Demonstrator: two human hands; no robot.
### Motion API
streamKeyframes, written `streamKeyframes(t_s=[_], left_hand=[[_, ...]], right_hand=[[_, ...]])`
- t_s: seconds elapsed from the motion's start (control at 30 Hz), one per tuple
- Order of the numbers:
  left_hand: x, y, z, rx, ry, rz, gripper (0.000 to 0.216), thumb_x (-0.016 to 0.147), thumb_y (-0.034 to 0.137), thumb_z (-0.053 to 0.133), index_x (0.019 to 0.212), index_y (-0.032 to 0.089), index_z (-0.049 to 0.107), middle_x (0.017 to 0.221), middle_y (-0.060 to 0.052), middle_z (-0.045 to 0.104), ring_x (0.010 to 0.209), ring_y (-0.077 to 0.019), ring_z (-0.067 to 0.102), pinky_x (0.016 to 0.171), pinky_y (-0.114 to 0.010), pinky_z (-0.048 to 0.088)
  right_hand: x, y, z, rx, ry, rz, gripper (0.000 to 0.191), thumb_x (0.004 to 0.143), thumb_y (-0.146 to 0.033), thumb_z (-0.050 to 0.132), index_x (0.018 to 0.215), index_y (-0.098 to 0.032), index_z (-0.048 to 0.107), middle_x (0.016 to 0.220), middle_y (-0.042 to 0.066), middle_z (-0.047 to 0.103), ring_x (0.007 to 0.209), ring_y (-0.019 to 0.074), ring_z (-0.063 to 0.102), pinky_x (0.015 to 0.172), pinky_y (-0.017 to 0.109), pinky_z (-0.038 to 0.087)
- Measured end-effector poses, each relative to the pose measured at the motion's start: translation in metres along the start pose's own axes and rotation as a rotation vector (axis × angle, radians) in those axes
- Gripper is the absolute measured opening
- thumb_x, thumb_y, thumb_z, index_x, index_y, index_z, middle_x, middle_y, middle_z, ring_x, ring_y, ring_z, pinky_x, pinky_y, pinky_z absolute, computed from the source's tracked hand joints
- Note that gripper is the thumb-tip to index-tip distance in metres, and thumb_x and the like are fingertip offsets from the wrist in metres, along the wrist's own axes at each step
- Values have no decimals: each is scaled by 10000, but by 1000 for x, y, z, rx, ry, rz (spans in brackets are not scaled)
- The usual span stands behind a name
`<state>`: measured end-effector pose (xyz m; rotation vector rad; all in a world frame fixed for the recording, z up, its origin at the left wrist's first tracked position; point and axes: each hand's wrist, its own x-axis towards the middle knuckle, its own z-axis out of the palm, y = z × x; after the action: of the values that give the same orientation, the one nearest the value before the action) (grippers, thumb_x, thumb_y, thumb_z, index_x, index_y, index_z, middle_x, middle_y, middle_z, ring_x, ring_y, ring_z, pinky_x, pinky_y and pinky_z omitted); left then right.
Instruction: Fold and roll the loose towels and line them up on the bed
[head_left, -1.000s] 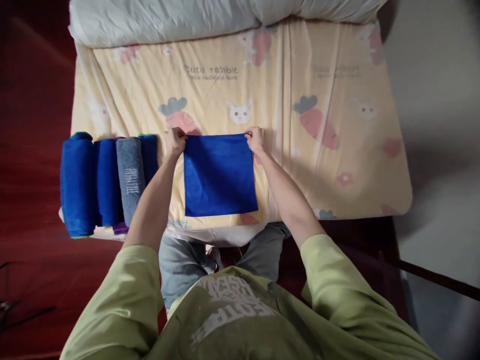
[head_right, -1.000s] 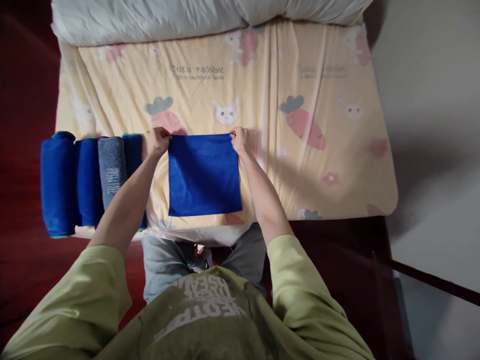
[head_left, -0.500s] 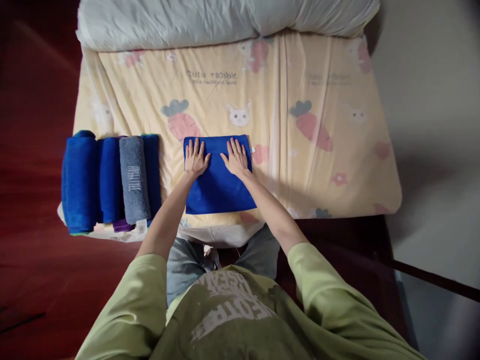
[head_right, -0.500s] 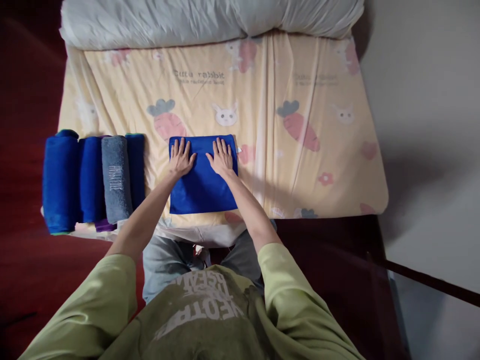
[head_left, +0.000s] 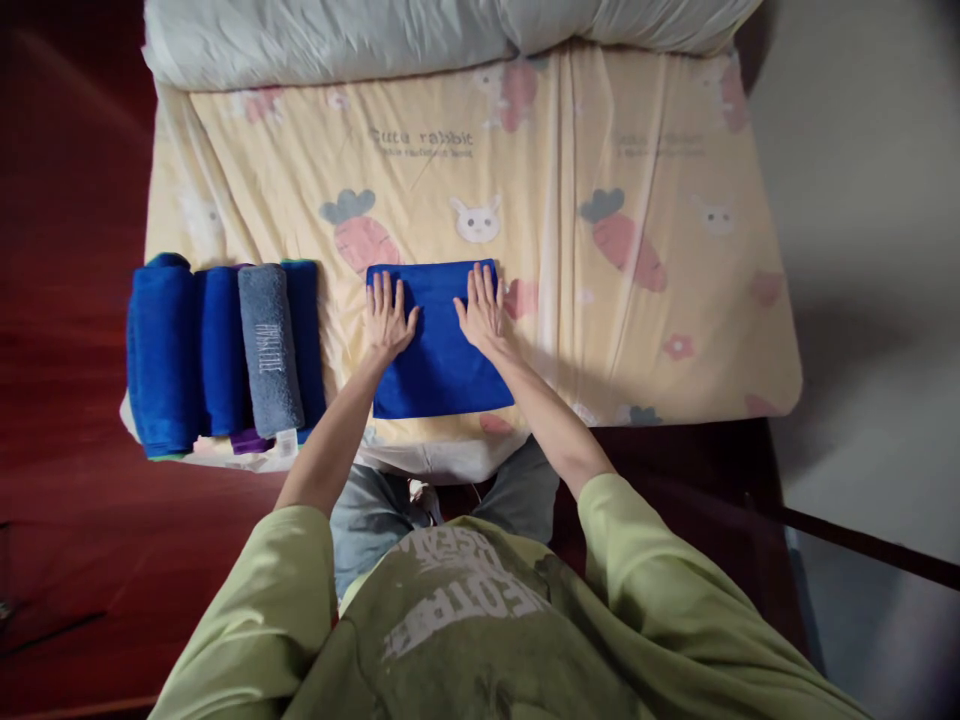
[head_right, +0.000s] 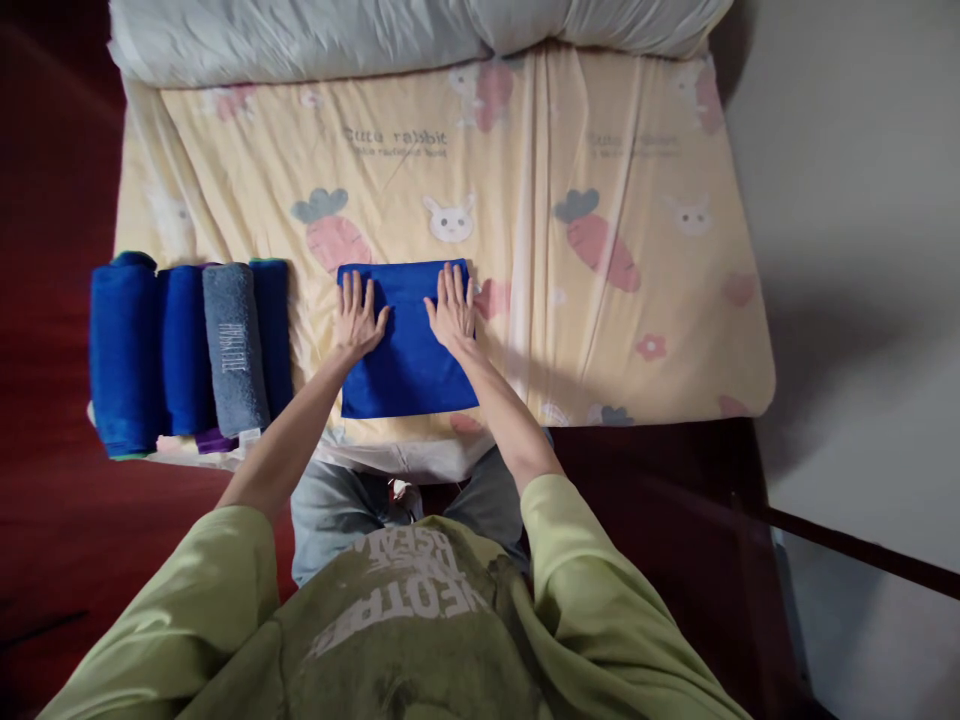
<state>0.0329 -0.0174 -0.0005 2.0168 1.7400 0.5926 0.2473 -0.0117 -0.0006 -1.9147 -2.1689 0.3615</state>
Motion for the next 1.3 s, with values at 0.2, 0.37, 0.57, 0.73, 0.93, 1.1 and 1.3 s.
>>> streamKeyframes(t_s=[0.2,0.37,0.57,0.73,0.93,1.1,1.3], left_hand=[[-75,25,19,32,-61,108,681,1025,433,353,1612,88,366,1709,-161,225,1615,-304,125,1321,-558,82],[-106,21,10,73,-31,103,667,1034,426,324,1616,104,370,1711,-137,236,1614,-275,135,1327,-509,102],[-149,4,-2,90,-49,105,660,1035,410,317,1621,112,361,1701,-138,262,1610,-267,156,1325,-516,126],[-173,-1,-12,80,-65,123,671,1027,409,321,1621,99,356,1695,-153,263,1605,-277,167,1327,-524,126],[-203,-11,-17,112,-76,115,704,1023,426,315,1635,77,316,1704,-153,216,1606,-272,129,1332,-525,125],[-226,-39,-1,129,-36,106,706,977,394,409,1631,135,356,1674,-131,308,1584,-275,228,1330,-512,159],[-225,-58,23,121,83,135,722,935,362,450,1606,102,402,1635,-151,383,1548,-305,331,1315,-516,194]], right_hand=[[-71,-30,-3,56,-125,-128,675,1075,-388,306,1654,-53,219,1734,151,154,1632,269,86,1327,551,43],[-96,-27,-11,76,-110,-103,677,1071,-382,303,1644,-28,230,1729,169,157,1632,272,79,1326,557,57],[-127,-10,-15,105,-107,-101,664,1071,-379,296,1650,-61,237,1726,149,189,1629,262,112,1329,543,83],[-147,-2,-13,99,-87,-124,667,1072,-394,287,1645,-56,250,1723,146,203,1627,262,125,1332,531,85],[-184,22,-10,91,-69,-117,670,1062,-394,309,1649,-76,255,1725,140,194,1624,270,139,1332,544,107],[-222,49,2,47,-10,-107,669,1056,-384,306,1656,-95,251,1722,128,215,1619,266,168,1337,522,144],[-225,59,29,30,108,-134,676,1047,-359,344,1661,-103,229,1702,142,283,1600,282,238,1322,572,170]])
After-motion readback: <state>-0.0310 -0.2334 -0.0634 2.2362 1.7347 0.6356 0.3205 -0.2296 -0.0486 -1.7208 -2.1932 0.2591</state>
